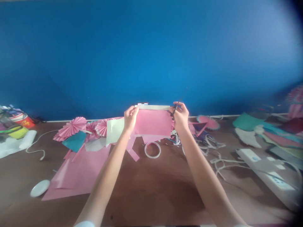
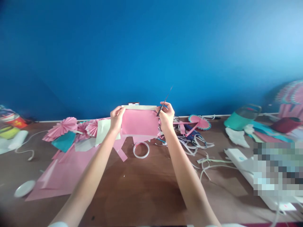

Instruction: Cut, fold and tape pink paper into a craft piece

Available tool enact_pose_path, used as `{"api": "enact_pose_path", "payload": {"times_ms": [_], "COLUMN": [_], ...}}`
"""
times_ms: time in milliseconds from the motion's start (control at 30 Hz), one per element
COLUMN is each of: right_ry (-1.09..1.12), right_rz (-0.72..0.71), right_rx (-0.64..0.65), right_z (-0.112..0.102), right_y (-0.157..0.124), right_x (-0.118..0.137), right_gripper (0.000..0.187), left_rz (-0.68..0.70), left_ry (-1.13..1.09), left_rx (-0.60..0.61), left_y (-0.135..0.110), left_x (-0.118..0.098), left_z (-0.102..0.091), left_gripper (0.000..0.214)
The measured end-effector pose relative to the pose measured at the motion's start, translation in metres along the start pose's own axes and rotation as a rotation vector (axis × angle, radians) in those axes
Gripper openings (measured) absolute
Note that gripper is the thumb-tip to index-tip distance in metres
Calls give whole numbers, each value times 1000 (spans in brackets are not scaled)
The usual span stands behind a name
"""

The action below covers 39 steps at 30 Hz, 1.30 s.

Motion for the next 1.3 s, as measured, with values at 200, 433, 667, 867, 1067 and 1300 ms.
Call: {"api": "enact_pose_path", "payload": {"times_ms": [200,433,667,867,1067,1300], "right_ry": [-44,-58,-117,-871,-1490,-1457], "right_rz": [-27,-73,-87,29,36,168], "right_rx": [-39,-70,-82,291,587,834], "right_z": [2,6,1,-36,-35,-25], "right_y": [-3,-6,-4,17,3,-13], "right_x": [3,6,9,-12,-31,-42], "right_gripper": [39,38,38,37,30,38], "left_rz": [2,40,15,10,-46,-81], "left_ry": [14,13,-2,-49,-216,-217], "left_rx": [-36,-84,-126,-195,-223,-198], "left_y": [-1,-3,0,20,33,32], "left_x": [-3,-9,-12,0,4,5], "left_z": [2,7,1,-29,-55,-52], "left_gripper": [23,21,22,21,26,28]}}
Point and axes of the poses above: each hand's wrist, its own y-axis towards the middle knuckle, its own z-axis out of the palm, x = y × z, the point moved 1 cm from there along y, towards the middle knuckle
